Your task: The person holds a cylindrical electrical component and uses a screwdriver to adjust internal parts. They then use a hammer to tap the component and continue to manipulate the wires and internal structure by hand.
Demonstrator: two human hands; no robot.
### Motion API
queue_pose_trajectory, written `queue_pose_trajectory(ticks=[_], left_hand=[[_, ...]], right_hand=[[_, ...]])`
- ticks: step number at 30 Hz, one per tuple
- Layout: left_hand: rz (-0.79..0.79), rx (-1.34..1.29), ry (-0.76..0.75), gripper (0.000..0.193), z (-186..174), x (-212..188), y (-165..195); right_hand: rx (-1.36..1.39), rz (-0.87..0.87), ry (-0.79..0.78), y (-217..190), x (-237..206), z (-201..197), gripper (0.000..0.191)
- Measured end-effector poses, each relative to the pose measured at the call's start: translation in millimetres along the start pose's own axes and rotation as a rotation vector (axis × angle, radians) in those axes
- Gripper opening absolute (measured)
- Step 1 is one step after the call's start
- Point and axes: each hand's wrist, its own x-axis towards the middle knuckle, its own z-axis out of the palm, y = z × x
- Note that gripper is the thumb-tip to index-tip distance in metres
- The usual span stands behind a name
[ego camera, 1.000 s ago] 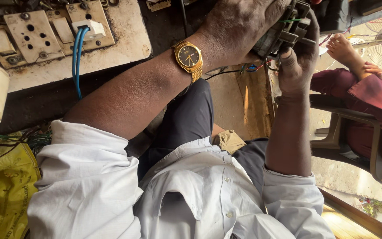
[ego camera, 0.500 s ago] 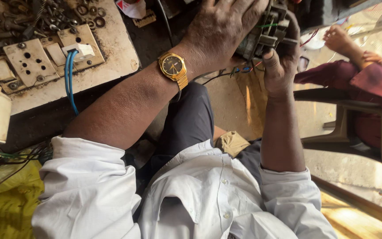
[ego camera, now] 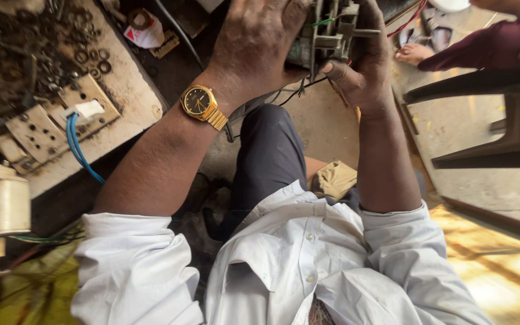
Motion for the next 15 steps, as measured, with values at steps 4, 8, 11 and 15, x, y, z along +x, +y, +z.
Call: queue_pose_trajectory(ticks=[4,8,11,15], left_hand=[[0.012,0.008,-0.057,0.118,1.4,-1.7,-3.7],[0.019,0.046,-0.097,0.113,4.0,-7.0,-6.6],[0.007,0.051,-0.125,0.117,3.5,-8.8,-7.9],[0.014,0.004,-0.127,0.116,0.2,-7.0,-8.2]], right_hand=[[-0.172,-0.059,-0.080,-9.5,2.7,-5.0,0.088],[-0.278,-0.072,-0.118,-18.4,0.7,-10.5,0.080],[-0.274,-0.092,-0.130,-20.0,0.7,-12.1,0.072],[-0.299,-0.113,-0.070,-15.2,1.0,-6.9,0.073]])
